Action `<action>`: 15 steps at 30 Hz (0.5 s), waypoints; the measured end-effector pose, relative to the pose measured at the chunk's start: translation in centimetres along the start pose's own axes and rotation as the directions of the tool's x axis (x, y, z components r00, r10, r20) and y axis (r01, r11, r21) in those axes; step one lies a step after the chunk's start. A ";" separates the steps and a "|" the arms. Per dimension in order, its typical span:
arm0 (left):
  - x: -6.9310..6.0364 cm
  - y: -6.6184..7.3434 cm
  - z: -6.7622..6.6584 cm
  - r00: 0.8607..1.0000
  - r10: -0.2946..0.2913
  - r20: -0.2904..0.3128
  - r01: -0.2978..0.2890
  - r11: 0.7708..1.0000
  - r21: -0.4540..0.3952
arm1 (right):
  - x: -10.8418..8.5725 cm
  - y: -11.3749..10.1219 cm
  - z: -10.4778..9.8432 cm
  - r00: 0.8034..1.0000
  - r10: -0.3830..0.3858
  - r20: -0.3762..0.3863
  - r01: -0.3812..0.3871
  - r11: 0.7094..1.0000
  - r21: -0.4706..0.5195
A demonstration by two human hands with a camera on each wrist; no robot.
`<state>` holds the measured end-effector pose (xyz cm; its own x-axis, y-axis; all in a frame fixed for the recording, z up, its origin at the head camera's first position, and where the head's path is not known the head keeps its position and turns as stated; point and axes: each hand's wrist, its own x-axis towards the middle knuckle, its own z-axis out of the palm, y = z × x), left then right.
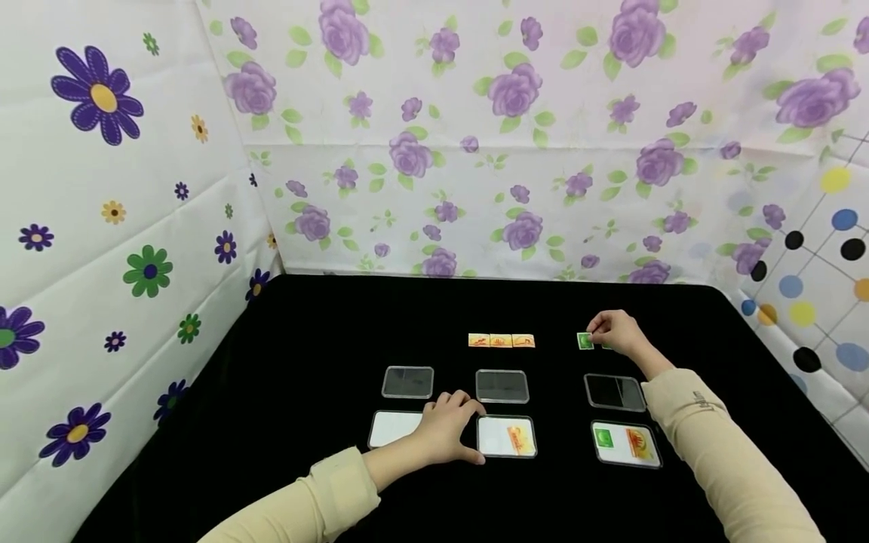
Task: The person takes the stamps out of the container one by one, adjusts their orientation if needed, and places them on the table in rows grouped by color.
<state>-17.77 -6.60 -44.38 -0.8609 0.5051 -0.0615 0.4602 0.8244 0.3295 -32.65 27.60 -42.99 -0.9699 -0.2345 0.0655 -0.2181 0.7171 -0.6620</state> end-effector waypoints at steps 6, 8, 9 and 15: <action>0.0 0.0 0.2 1.000 0.000 0.002 0.000 1.000 0.012 | -0.1 0.7 0.4 1.000 0.020 0.003 -0.020 1.000 0.015; 0.0 0.0 0.2 1.000 -0.001 0.000 0.001 1.000 0.011 | 0.0 0.8 0.4 1.000 0.027 -0.001 -0.027 1.000 0.003; 0.0 0.0 0.2 1.000 -0.001 -0.001 0.001 1.000 0.010 | 0.1 0.8 0.4 1.000 0.029 -0.001 -0.029 1.000 -0.007; -0.1 0.0 0.1 1.000 0.003 -0.006 -0.003 1.000 -0.002 | 0.4 0.8 0.4 0.998 0.063 -0.023 -0.064 0.996 -0.068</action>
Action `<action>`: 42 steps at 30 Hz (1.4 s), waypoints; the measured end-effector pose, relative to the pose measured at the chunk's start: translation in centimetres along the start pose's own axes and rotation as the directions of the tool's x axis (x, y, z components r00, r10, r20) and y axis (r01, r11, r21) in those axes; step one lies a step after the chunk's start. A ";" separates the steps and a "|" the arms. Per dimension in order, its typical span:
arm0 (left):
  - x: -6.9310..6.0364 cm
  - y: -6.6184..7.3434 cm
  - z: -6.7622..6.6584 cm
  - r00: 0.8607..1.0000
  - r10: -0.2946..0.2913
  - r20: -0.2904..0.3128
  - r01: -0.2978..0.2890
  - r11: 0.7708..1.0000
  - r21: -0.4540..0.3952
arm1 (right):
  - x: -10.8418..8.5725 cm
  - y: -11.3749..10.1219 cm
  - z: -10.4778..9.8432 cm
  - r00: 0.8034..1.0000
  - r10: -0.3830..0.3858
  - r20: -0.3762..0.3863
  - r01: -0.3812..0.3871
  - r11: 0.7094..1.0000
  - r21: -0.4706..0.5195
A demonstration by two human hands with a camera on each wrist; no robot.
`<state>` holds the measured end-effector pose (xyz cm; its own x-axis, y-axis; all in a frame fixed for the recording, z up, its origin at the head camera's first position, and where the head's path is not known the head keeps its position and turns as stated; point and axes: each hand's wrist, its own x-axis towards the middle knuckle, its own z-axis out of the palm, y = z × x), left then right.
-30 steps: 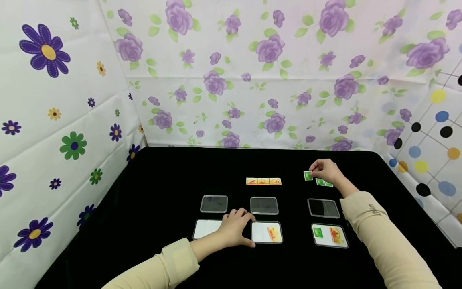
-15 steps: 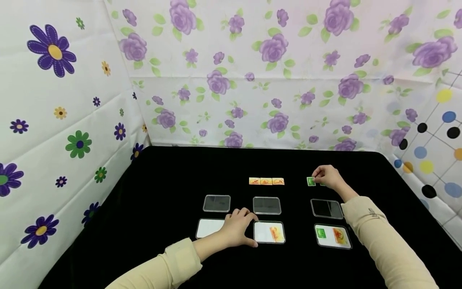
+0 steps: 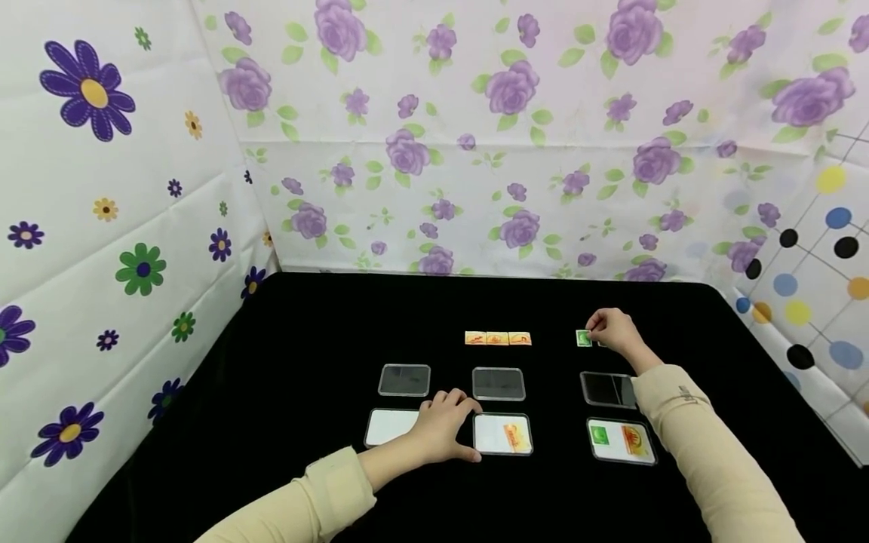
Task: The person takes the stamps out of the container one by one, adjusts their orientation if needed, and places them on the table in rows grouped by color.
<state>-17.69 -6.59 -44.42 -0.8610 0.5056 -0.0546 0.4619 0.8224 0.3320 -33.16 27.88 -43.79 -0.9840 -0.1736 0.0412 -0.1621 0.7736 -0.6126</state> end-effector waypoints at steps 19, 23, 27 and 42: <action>0.0 -0.3 0.1 1.000 -0.003 0.000 0.003 1.000 -0.015 | 0.5 0.4 0.0 0.997 0.006 -0.077 -0.014 0.994 -0.109; 0.0 -0.2 0.1 1.000 -0.001 -0.002 0.001 1.000 -0.016 | 0.5 0.4 0.3 0.996 0.038 -0.082 -0.048 0.991 -0.125; -0.1 -0.1 0.1 1.000 0.001 -0.002 -0.001 1.000 -0.017 | 0.2 0.2 0.4 0.995 0.047 -0.084 -0.058 0.989 -0.133; -0.1 0.0 0.0 1.000 -0.002 -0.003 0.002 1.000 -0.008 | -0.2 -0.2 0.3 0.999 -0.013 -0.046 0.004 0.981 -0.196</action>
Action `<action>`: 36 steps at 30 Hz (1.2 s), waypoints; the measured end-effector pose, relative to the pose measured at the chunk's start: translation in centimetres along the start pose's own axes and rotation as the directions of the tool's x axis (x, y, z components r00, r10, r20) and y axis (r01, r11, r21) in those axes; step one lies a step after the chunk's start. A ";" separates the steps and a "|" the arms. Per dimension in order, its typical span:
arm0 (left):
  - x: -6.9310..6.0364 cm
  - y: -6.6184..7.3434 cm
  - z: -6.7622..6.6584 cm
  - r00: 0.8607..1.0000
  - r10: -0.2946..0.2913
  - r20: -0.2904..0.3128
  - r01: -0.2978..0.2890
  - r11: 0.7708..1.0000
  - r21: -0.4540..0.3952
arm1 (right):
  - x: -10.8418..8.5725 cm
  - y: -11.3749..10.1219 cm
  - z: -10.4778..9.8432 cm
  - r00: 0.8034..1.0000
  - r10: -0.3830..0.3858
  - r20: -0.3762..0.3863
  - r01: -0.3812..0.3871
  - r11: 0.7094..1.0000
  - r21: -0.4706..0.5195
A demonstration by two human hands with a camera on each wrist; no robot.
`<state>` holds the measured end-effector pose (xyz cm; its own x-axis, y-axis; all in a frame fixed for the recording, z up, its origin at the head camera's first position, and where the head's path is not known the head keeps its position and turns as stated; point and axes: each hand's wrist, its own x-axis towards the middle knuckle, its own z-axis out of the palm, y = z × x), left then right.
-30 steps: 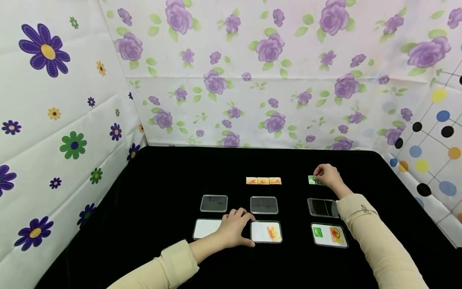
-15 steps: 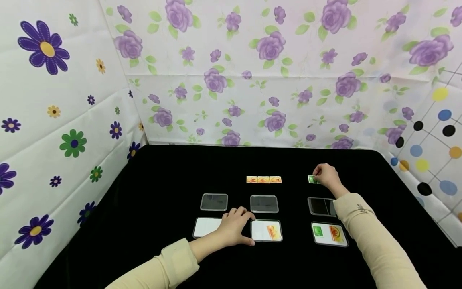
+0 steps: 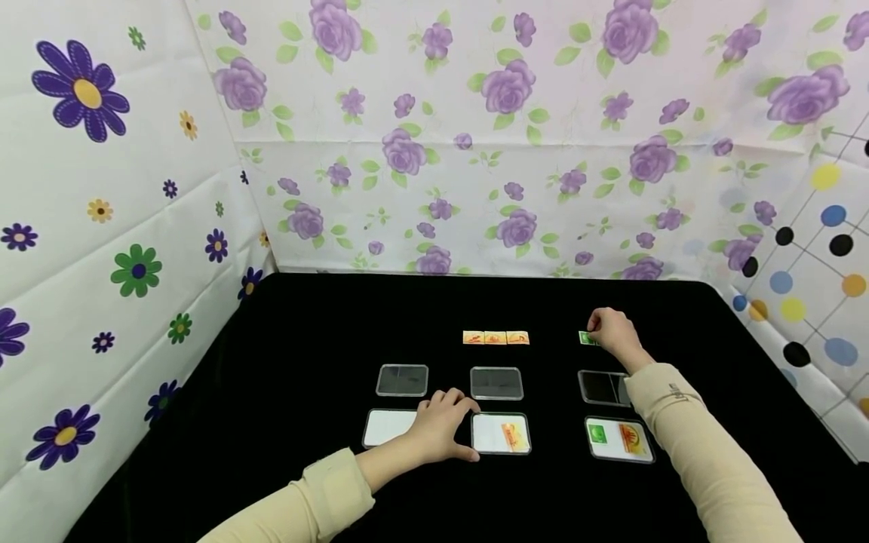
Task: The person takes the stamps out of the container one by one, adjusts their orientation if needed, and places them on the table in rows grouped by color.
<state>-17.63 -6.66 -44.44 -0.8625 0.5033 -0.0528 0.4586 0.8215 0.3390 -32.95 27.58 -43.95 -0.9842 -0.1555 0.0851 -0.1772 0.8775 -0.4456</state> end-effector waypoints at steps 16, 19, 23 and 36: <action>0.1 -0.1 -0.1 1.000 -0.006 -0.012 0.006 1.000 0.019 | -0.6 -0.4 0.2 0.998 -0.065 0.004 0.064 0.995 0.073; 0.1 -0.2 -0.1 1.000 -0.002 -0.011 0.002 1.000 0.017 | -0.8 -0.7 0.1 0.998 -0.067 0.004 0.066 0.995 0.069; 0.2 -0.1 -0.1 1.000 0.001 -0.013 -0.001 1.000 0.020 | -1.2 -1.1 -0.1 0.997 -0.079 -0.014 0.080 0.994 0.071; 0.1 0.1 0.1 1.000 0.005 -0.006 -0.005 0.999 0.032 | -2.7 -2.8 -0.1 0.985 -0.166 -0.050 0.170 0.983 0.077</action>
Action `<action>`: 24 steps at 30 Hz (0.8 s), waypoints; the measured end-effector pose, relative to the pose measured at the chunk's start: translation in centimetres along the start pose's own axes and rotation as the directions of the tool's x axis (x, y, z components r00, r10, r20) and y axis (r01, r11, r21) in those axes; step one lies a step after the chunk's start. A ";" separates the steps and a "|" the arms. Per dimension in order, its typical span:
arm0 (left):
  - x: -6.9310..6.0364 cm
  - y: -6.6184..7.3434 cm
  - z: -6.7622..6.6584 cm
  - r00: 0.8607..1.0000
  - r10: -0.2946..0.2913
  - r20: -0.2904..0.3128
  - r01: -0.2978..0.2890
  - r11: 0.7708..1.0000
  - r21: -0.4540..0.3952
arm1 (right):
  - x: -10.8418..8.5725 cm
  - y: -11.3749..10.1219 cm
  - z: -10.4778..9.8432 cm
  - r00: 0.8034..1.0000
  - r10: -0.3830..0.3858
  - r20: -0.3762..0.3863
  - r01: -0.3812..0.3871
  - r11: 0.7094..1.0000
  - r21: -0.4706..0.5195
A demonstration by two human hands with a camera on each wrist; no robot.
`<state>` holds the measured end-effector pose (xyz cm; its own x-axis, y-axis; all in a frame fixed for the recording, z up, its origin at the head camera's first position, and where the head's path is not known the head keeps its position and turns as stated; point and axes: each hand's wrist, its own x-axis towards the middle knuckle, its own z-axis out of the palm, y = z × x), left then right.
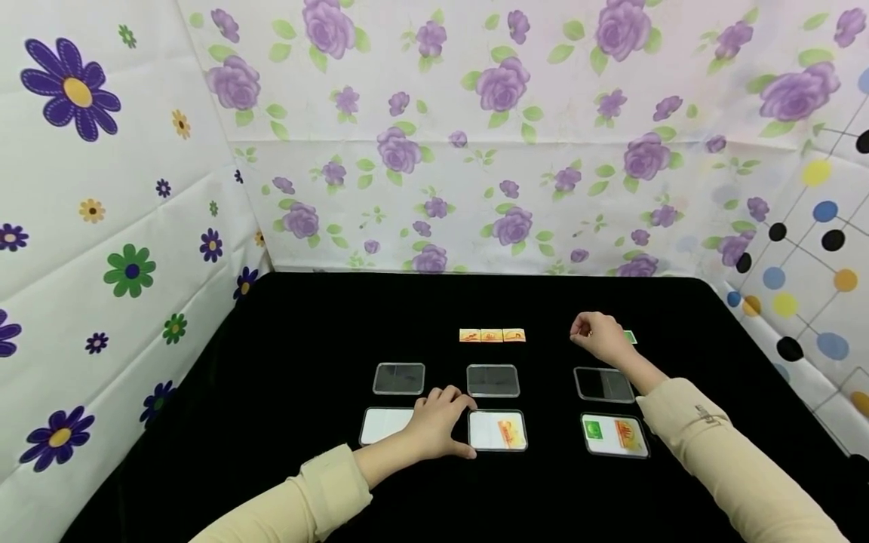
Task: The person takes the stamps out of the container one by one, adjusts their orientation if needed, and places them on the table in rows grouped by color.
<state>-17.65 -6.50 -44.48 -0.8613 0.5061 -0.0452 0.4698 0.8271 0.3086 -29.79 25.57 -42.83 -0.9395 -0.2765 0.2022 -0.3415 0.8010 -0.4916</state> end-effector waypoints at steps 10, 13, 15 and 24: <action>0.0 0.0 -0.3 1.000 0.009 0.012 -0.009 1.000 -0.016 | -1.6 -3.1 0.6 0.998 -0.064 0.017 0.063 0.997 0.050; -0.1 0.0 -0.2 1.000 0.008 0.011 -0.008 1.000 -0.016 | -2.0 -3.9 1.3 0.996 -0.081 0.034 0.079 0.995 0.059; -0.1 0.0 -0.1 1.000 0.007 0.008 -0.006 1.000 -0.010 | -2.3 -4.4 1.6 0.994 -0.094 0.055 0.090 0.993 0.076; 0.1 -0.1 -0.1 1.000 0.010 0.004 -0.010 1.000 -0.014 | -3.7 -6.5 3.2 0.980 -0.144 0.136 0.125 0.982 0.140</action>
<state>-17.82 -6.57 -44.46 -0.8558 0.5152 -0.0460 0.4755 0.8186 0.3223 -24.20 19.69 -43.14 -0.8752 -0.4587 0.1537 -0.4566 0.6780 -0.5760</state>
